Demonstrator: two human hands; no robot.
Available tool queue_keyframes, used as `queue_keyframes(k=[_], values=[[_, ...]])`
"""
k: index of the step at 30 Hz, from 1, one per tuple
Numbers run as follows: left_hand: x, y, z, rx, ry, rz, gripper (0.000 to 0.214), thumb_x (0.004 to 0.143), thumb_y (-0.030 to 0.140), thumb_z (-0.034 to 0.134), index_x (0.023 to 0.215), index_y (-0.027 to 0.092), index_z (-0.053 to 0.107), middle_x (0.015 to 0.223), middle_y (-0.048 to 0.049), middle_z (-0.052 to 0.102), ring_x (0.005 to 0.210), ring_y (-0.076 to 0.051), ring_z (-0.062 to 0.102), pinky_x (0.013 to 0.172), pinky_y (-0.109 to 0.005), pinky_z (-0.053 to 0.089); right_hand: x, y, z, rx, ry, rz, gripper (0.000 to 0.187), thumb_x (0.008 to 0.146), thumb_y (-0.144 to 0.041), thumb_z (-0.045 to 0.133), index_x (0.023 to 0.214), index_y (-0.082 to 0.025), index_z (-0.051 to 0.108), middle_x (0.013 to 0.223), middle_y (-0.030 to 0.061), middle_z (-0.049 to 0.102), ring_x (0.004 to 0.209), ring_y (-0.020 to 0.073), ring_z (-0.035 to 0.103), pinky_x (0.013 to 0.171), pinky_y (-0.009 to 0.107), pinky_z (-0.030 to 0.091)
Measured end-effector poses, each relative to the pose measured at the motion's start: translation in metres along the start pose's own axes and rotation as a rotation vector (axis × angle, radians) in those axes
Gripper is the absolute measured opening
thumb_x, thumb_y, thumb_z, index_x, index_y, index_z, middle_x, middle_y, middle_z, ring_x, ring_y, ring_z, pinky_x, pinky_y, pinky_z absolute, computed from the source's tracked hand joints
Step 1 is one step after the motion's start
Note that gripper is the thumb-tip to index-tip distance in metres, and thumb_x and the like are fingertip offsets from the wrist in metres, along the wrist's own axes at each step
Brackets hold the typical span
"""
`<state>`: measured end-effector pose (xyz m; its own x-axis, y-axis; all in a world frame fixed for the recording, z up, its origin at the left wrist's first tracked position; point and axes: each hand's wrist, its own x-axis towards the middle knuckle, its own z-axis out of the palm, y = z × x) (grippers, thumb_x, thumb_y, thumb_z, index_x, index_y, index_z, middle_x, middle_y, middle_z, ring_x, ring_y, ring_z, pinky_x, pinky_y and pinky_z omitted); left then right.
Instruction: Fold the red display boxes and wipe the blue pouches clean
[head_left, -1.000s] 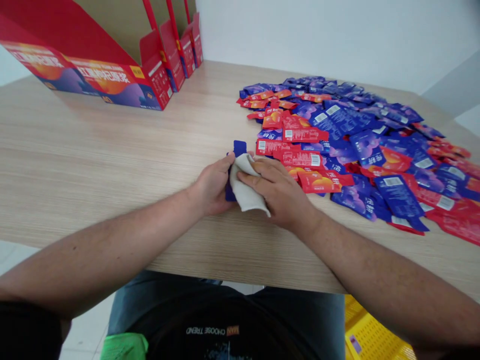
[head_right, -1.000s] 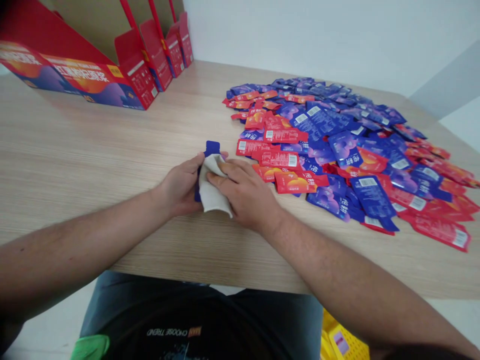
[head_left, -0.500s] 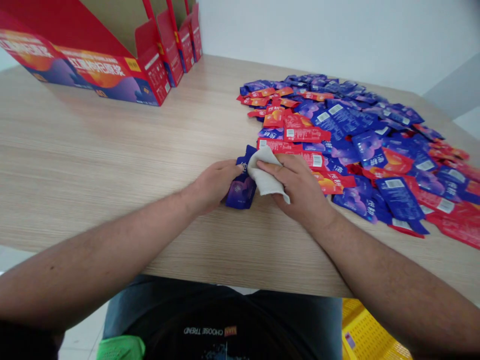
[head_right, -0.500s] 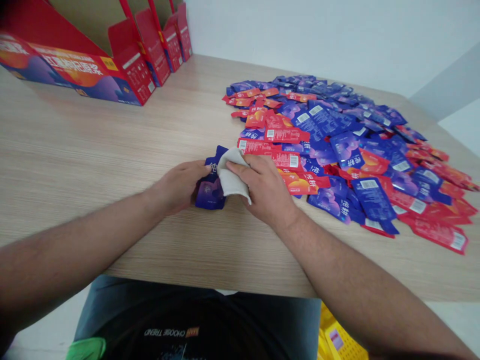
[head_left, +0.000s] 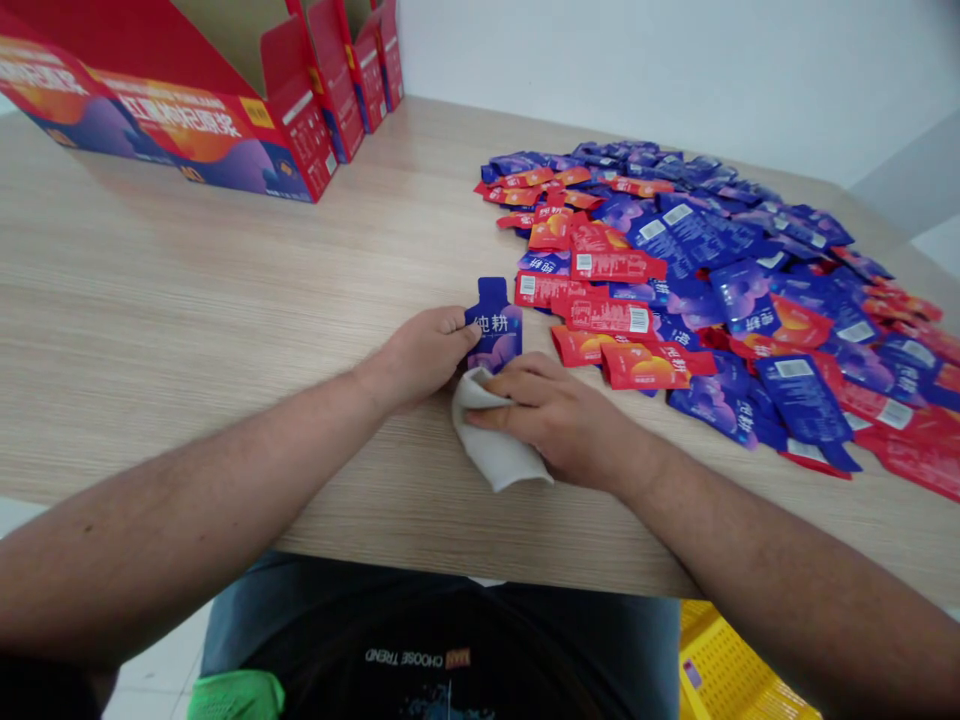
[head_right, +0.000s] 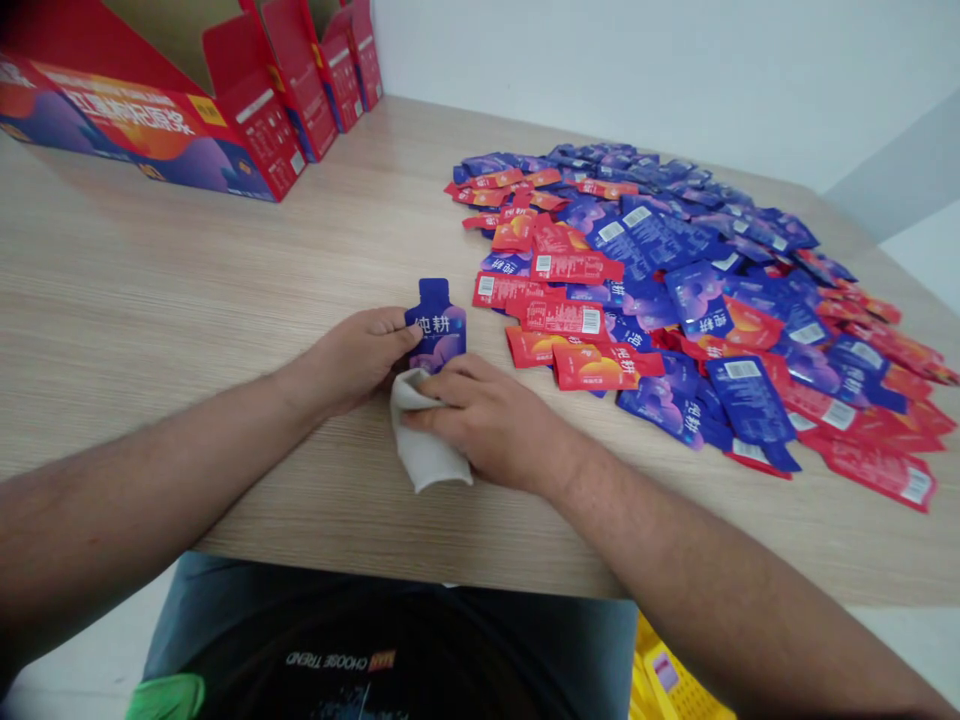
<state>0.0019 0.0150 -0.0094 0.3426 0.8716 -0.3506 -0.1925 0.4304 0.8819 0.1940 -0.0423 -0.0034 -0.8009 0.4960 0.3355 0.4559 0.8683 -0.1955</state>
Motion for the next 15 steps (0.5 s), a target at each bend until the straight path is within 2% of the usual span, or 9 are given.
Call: queue_keyframes(k=[3, 5, 8, 12, 15], values=[[0.0, 0.003, 0.001, 0.186, -0.001, 0.034, 0.009, 0.087, 0.022, 0.06, 0.08, 0.019, 0.063, 0.06, -0.0026, 0.063, 0.05, -0.014, 0.055, 0.051, -0.024, 0.043, -0.008, 0.016, -0.003, -0.024, 0.107, 0.142, 0.039, 0.089, -0.02, 0.06, 0.127, -0.02, 0.066, 0.123, 0.0152, 0.062, 0.112, 0.0319, 0.055, 0.096, 0.053, 0.046], [0.001, 0.005, 0.001, 0.185, 0.034, 0.034, 0.009, 0.088, 0.025, 0.058, 0.082, 0.02, 0.061, 0.061, -0.0034, 0.063, 0.052, -0.017, 0.058, 0.054, -0.027, 0.046, -0.012, 0.025, -0.004, -0.012, 0.161, 0.216, 0.044, 0.087, -0.022, 0.062, 0.131, -0.022, 0.064, 0.123, 0.0145, 0.061, 0.114, 0.0334, 0.055, 0.096, 0.055, 0.045], [0.004, 0.005, 0.001, 0.121, 0.055, 0.104, 0.007, 0.086, 0.022, 0.057, 0.083, 0.019, 0.062, 0.066, -0.0038, 0.065, 0.055, -0.016, 0.058, 0.057, -0.028, 0.048, -0.015, 0.029, -0.005, 0.01, 0.228, 0.306, 0.049, 0.086, -0.021, 0.06, 0.134, -0.026, 0.061, 0.123, 0.0116, 0.061, 0.115, 0.0329, 0.056, 0.096, 0.054, 0.047], [0.005, 0.004, 0.001, 0.113, 0.027, 0.129, 0.005, 0.084, 0.017, 0.058, 0.08, 0.019, 0.06, 0.068, -0.0029, 0.064, 0.055, -0.015, 0.057, 0.056, -0.028, 0.048, -0.015, 0.026, -0.007, 0.002, 0.361, 0.385, 0.048, 0.085, -0.021, 0.06, 0.133, -0.026, 0.062, 0.124, 0.0104, 0.061, 0.114, 0.0325, 0.057, 0.096, 0.053, 0.046], [0.002, 0.002, 0.002, 0.127, 0.021, 0.076, 0.008, 0.084, 0.016, 0.06, 0.078, 0.02, 0.057, 0.062, -0.0008, 0.06, 0.052, -0.015, 0.055, 0.055, -0.028, 0.047, -0.013, 0.024, -0.005, -0.012, 0.366, 0.374, 0.049, 0.085, -0.023, 0.061, 0.134, -0.026, 0.061, 0.124, 0.0106, 0.061, 0.114, 0.0326, 0.056, 0.096, 0.053, 0.046]])
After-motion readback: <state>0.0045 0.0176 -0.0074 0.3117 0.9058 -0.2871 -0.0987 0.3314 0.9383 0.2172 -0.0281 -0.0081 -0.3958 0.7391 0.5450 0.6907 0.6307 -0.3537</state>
